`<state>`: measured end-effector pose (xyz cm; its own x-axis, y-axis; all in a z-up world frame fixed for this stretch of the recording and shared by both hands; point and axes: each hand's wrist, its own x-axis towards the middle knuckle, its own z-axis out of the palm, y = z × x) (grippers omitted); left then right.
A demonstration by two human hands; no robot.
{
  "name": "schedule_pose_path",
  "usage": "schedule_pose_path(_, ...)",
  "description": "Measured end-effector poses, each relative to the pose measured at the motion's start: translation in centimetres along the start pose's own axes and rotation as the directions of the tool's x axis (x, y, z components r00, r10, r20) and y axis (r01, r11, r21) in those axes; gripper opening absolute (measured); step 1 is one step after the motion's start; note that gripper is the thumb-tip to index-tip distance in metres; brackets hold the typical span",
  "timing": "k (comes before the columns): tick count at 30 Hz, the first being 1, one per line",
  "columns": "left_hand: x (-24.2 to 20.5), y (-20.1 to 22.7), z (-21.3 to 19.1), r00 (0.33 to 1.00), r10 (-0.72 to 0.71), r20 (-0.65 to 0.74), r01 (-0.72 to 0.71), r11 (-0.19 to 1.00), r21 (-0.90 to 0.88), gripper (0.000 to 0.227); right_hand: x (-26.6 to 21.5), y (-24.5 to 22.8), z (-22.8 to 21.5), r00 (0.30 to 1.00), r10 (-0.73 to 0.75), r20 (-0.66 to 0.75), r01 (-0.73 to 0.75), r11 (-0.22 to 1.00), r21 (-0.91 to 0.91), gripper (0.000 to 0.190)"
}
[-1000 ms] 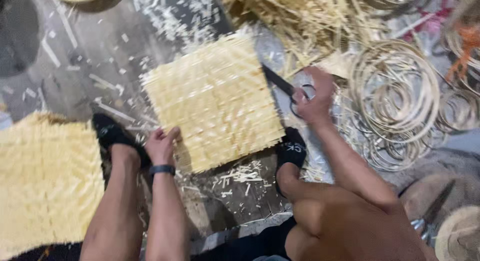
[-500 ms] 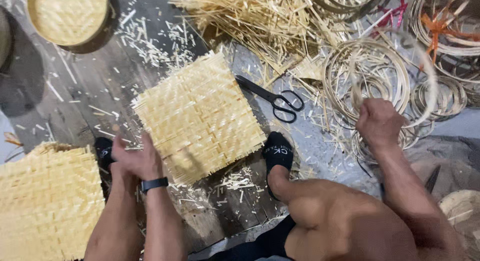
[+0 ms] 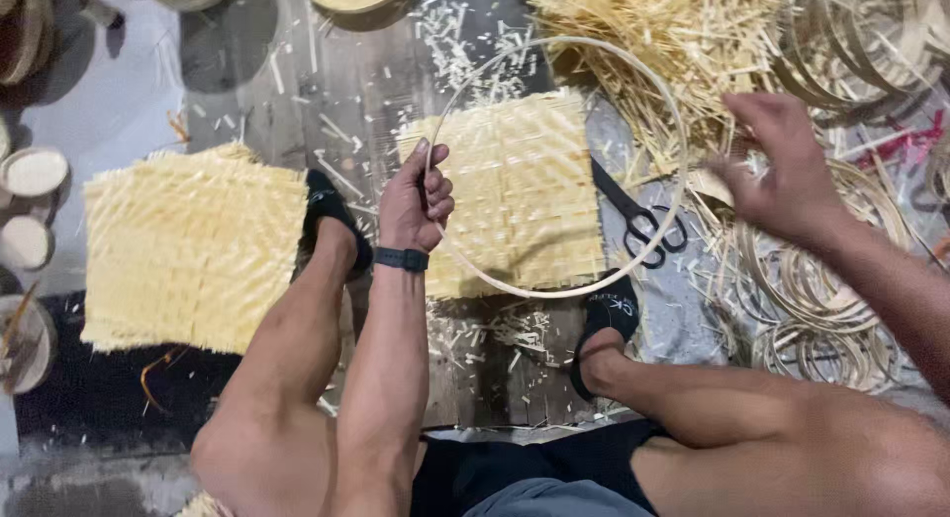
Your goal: The person trims the excess edges of a circular woven bamboo mat using shears, then fits a bamboo ring onto the mat and presses it down firmly using a wooden mold.
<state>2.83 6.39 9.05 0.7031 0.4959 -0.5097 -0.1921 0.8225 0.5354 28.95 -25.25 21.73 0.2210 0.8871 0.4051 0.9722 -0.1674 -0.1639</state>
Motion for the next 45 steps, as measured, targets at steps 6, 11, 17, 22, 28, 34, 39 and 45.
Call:
schedule_pose_path(6,-1.9,0.2,-1.5,0.999,0.027,-0.037,-0.026,0.999,0.021,0.031,5.1,-2.0,3.1,0.613,0.535,0.581,-0.763,0.210,0.612,0.050)
schedule_pose_path(11,-1.5,0.6,-4.4,0.995,-0.098,0.022,0.099,0.994,-0.054,0.035,5.2,-2.2,6.3,0.664,0.485,0.570,-0.681,0.077,0.728,0.036)
schedule_pose_path(17,-1.5,1.0,-5.2,0.990,-0.139,0.017,0.140,0.990,-0.029,0.040,4.4,-1.5,7.0,0.662,0.460,0.591,-0.670,0.009,0.743,0.033)
schedule_pose_path(22,-1.9,0.7,-4.5,0.996,-0.090,-0.017,0.089,0.994,-0.066,0.039,3.3,-2.0,9.2,0.544,0.514,0.663,-0.664,-0.221,0.715,0.039)
schedule_pose_path(28,-2.0,0.2,-5.4,0.991,-0.127,-0.047,0.128,0.991,0.026,0.038,0.8,-0.4,13.2,0.576,0.349,0.739,-0.552,-0.501,0.666,0.046)
schedule_pose_path(34,-1.2,-1.0,-7.4,0.984,-0.165,-0.062,0.167,0.985,0.031,0.039,-0.1,-0.1,13.4,0.452,0.520,0.724,-0.593,-0.431,0.680,0.051)
schedule_pose_path(39,-0.9,-2.0,-8.4,0.990,-0.136,-0.033,0.133,0.988,-0.081,0.038,-0.1,-1.1,12.8,0.516,0.459,0.723,-0.644,-0.348,0.681,0.033)
schedule_pose_path(45,1.7,-3.8,-12.0,0.909,0.196,-0.368,-0.200,0.979,0.027,0.026,-0.8,-3.0,18.6,0.508,0.655,0.560,-0.763,0.041,0.645,0.039)
